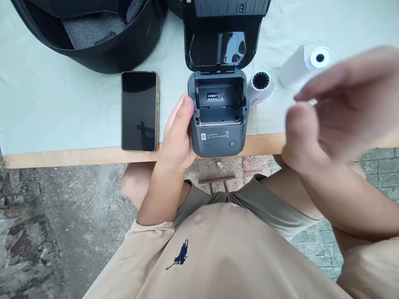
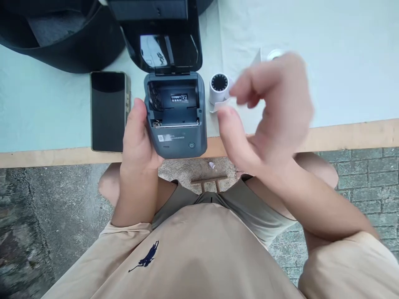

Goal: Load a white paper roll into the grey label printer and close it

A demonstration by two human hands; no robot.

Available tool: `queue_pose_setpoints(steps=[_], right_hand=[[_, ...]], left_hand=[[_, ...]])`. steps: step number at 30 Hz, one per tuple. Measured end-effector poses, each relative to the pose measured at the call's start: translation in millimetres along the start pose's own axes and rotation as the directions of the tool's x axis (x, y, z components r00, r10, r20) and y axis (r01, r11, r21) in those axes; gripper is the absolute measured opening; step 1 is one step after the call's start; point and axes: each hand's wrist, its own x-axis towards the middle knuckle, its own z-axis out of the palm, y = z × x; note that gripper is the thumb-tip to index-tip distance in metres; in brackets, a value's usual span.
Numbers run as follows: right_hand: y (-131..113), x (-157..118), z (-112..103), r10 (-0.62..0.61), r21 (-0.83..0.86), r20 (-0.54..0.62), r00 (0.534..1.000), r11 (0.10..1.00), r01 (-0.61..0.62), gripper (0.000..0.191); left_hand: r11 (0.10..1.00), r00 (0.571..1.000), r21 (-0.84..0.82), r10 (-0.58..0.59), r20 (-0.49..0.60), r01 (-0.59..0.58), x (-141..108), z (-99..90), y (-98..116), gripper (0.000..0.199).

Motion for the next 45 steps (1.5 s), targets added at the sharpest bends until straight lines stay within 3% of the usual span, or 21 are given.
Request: queue_pose_setpoints(steps=[1,3,6,9,16,19,24,26,29,31,33,36,40,45], right_hand=[[7.4,6.1,8.9,-0.041,-0.117,-0.205,0.978,0.993,0.017,0.016],[21.5,17.1,25.8,-0.127,-0.231,-0.247,0.961,0.97,0.069,0.024],[35.1,24.6,40.3,-0.158,-0.308,-0.147,0.976,0.945,0.107,0.03],[39.7,22.6,44.2,-0.103,-0.316,-0.085,0.991,0.946,0.071,0.026],[43.8,20.9,48.0,-0.084,-0.288,-0.108,0.991,0.956,0.05,0.015],[47.7,21.5,47.2,-0.1,-0.232,-0.113,0.989,0.97,0.072,0.02],[55.8,19.8,42.7,-0.093,0.061,-0.207,0.974,0.992,0.108,0.059],[51.2,19.3,38.5,-0.047,0.148,-0.231,0.972,0.986,0.083,0.052],[30.9,19.6,27.6,0.003,0.181,-0.26,0.966,0.982,0.046,0.025],[14.1,20.8,19.3,-0.053,0.163,-0.254,0.966,0.982,0.096,0.019],[0.6,23.3,13.1,-0.169,0.103,-0.153,0.974,0.977,0.186,0.024],[-10.2,28.0,11.9,-0.348,-0.137,0.031,0.937,0.927,0.349,0.03],[-13.7,31.3,21.4,-0.307,-0.395,0.153,0.939,0.852,0.343,0.028],[-8.5,30.7,30.8,-0.268,-0.452,0.157,0.95,0.836,0.311,0.016]], left_hand=[[1.0,1.0,0.004,0.004,0.003,-0.004,0.2,-0.7,-0.6,0.036],[1.0,1.0,0.015,0.003,0.013,-0.004,0.4,-1.7,-1.2,0.035],[1.0,1.0,0.032,0.001,0.024,-0.002,0.7,-2.9,-0.5,0.035],[0.999,0.999,0.04,-0.008,0.05,0.006,1.4,-4.0,0.6,0.036],[0.999,0.999,-0.001,0.041,0.037,-0.041,1.7,1.3,-0.2,0.03],[0.998,0.998,-0.006,0.056,0.029,-0.056,0.3,4.1,0.2,0.032],[0.999,0.999,0.014,0.041,-0.004,-0.041,-2.0,7.7,0.3,0.03],[0.999,0.999,0.012,0.043,-0.015,-0.043,-2.4,8.7,0.0,0.029],[0.999,0.999,0.012,0.047,-0.007,-0.047,-3.5,7.5,1.0,0.029],[0.998,0.999,0.041,0.038,0.02,-0.039,-4.6,4.7,2.8,0.028],[0.995,0.999,0.099,0.014,0.053,-0.019,-5.6,1.4,4.7,0.029],[0.986,0.997,0.165,-0.013,0.077,0.0,-6.0,-2.0,6.1,0.029],[0.991,0.996,0.134,-0.015,0.088,0.003,-5.1,-2.8,4.8,0.034],[0.981,0.999,0.194,-0.005,0.048,-0.004,-5.5,-1.1,4.6,0.038]])
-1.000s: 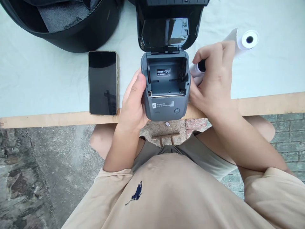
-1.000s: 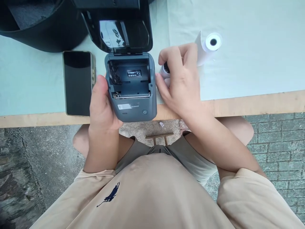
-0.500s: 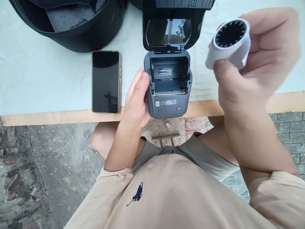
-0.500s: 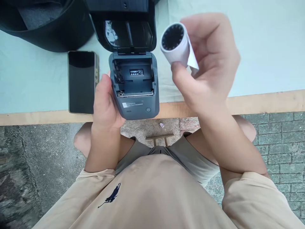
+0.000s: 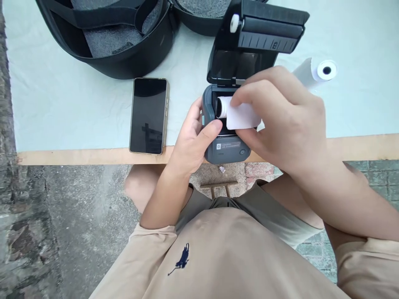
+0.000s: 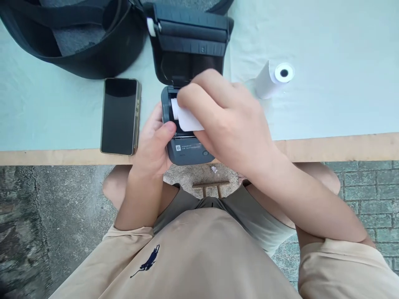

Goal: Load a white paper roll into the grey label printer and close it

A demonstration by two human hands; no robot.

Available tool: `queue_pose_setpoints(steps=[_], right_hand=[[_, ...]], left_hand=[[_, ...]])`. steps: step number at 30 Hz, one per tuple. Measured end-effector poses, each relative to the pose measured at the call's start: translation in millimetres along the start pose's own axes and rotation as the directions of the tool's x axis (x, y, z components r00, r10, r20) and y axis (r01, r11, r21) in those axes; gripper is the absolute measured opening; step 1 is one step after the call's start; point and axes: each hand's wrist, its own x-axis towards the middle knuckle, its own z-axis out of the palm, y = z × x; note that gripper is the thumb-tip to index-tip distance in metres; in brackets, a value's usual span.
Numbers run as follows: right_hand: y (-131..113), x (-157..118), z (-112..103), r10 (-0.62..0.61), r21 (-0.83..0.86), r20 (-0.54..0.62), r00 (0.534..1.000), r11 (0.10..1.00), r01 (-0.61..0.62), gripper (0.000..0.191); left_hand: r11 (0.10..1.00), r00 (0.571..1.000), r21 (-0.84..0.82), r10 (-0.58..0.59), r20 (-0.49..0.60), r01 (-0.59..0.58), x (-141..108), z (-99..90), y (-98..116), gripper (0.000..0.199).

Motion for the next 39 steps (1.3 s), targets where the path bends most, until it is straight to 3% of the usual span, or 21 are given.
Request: queue_pose_setpoints(steps=[6,8,13,21,27,31,33,35,39], right_hand=[[6.6,-1.7,1.5,0.04,0.191,0.038,0.998,0.981,-0.047,0.007],[7.6,-2.2,2.2,0.06,0.162,-0.022,0.998,0.985,-0.055,0.011],[6.0,-5.3,7.6,-0.09,0.05,-0.269,0.959,0.993,0.108,0.007],[5.0,-13.3,15.5,-0.244,0.173,-0.254,0.936,0.941,0.292,0.016],[8.3,-15.6,19.1,-0.233,0.272,-0.293,0.927,0.909,0.315,0.014],[8.4,-17.7,18.8,-0.031,0.35,-0.337,0.941,0.924,0.155,0.02],[7.9,-20.0,20.0,0.088,0.429,-0.248,0.965,0.903,0.028,0.024],[7.7,-22.5,22.9,0.182,0.556,-0.098,0.978,0.826,-0.098,0.031],[9.2,-25.7,30.6,0.243,0.695,0.089,0.966,0.679,-0.235,0.048]], left_hand=[[1.0,1.0,-0.011,0.004,0.015,-0.004,-0.4,0.7,0.8,0.035],[1.0,1.0,-0.017,0.005,0.017,-0.004,0.3,-0.3,-0.3,0.035],[1.0,0.999,-0.019,-0.005,0.044,0.006,2.0,-2.8,0.1,0.04],[0.99,0.996,-0.126,-0.051,0.07,0.059,3.0,-8.4,0.9,0.032],[0.999,0.997,-0.049,0.005,0.074,-0.001,1.8,-11.4,-2.6,0.039],[0.999,0.997,-0.033,0.018,0.074,-0.015,0.9,-11.7,-3.5,0.043],[0.999,0.996,-0.042,0.032,0.083,-0.028,0.7,-12.9,-4.4,0.046],[0.998,0.995,-0.056,0.047,0.087,-0.042,0.6,-14.1,-5.0,0.049],[0.997,0.995,-0.063,0.052,0.084,-0.047,0.9,-12.9,-4.8,0.053]])
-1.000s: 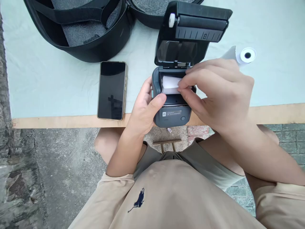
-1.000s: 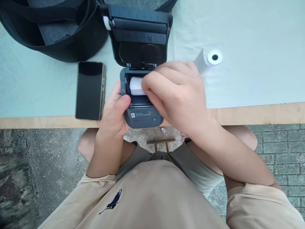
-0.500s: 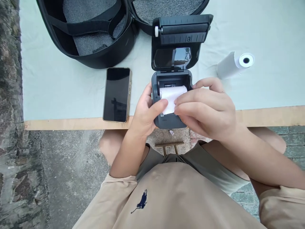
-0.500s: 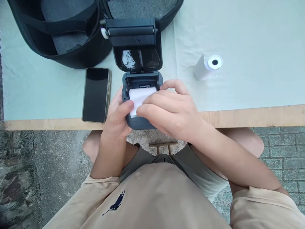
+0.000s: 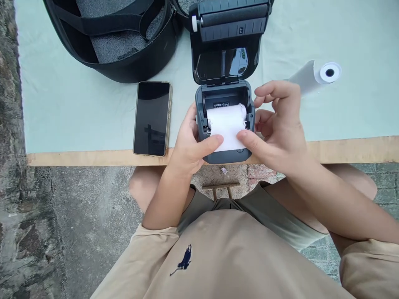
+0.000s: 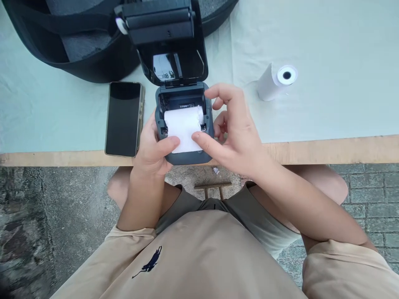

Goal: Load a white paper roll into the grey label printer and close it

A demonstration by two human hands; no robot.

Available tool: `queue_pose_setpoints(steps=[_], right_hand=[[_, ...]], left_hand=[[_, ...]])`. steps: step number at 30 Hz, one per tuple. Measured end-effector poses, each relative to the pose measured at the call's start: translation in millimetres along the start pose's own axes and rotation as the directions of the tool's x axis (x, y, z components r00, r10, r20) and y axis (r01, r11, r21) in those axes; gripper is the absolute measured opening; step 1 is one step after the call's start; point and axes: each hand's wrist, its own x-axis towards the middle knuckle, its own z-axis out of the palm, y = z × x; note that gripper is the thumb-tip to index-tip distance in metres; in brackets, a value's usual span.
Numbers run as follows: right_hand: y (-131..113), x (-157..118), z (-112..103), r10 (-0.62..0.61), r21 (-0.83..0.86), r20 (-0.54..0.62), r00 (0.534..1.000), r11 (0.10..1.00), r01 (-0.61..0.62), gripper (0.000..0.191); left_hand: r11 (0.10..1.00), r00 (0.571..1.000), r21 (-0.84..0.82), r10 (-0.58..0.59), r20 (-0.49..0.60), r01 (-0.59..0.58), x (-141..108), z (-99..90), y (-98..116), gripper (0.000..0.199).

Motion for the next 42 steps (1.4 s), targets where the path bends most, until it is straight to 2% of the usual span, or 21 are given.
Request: queue_pose_setpoints(steps=[6,12,16,22,24,28,31,34,38,40,42], right_hand=[[2.8,-0.3,1.2,-0.024,0.045,0.046,0.999,0.999,0.022,0.058],[-1.4,0.8,1.2,0.077,0.169,0.039,0.996,0.982,-0.082,0.052],[0.1,2.1,0.6,0.081,0.198,0.107,0.991,0.975,-0.101,0.051],[0.9,0.8,1.3,0.059,0.19,0.176,0.983,0.977,-0.092,0.053],[0.7,2.8,1.5,0.046,0.2,0.152,0.987,0.977,-0.077,0.052],[-1.3,12.7,-3.7,0.038,0.36,-0.068,0.997,0.933,-0.012,0.059],[-5.4,18.6,-10.1,0.043,0.439,-0.101,0.994,0.899,0.006,0.07],[-8.4,19.8,-12.5,-0.009,0.301,-0.147,0.989,0.952,0.054,0.057],[-5.3,18.8,-8.6,-0.226,0.032,-0.147,0.963,0.972,0.233,0.042],[-2.7,17.6,-6.8,-0.239,-0.024,-0.101,0.966,0.971,0.238,0.036],[-1.4,16.1,-6.6,-0.213,-0.005,-0.055,0.975,0.977,0.213,0.03]], left_hand=[[0.998,0.996,0.061,-0.002,-0.089,0.008,0.1,7.5,0.9,0.046],[0.999,1.0,0.049,-0.004,-0.021,0.005,0.6,4.4,3.3,0.051],[0.997,1.0,0.07,-0.019,-0.019,0.021,0.5,4.4,5.0,0.058],[0.996,0.999,0.093,-0.012,-0.031,0.015,0.6,4.4,3.8,0.059],[0.994,1.0,0.105,0.002,-0.018,0.0,2.7,1.7,0.2,0.062],[0.985,1.0,0.169,0.03,0.002,-0.03,8.6,-4.2,-8.2,0.079],[0.971,0.999,0.234,0.048,0.0,-0.046,11.0,-6.0,-10.8,0.088],[0.96,0.998,0.273,0.057,0.003,-0.056,11.1,-7.0,-11.8,0.098],[0.958,1.0,0.284,0.028,-0.01,-0.024,10.1,-8.2,-13.9,0.108],[0.965,0.999,0.261,0.037,-0.018,-0.031,9.7,-8.1,-14.1,0.107],[0.963,0.999,0.266,0.052,-0.015,-0.046,9.4,-7.7,-13.2,0.1]])
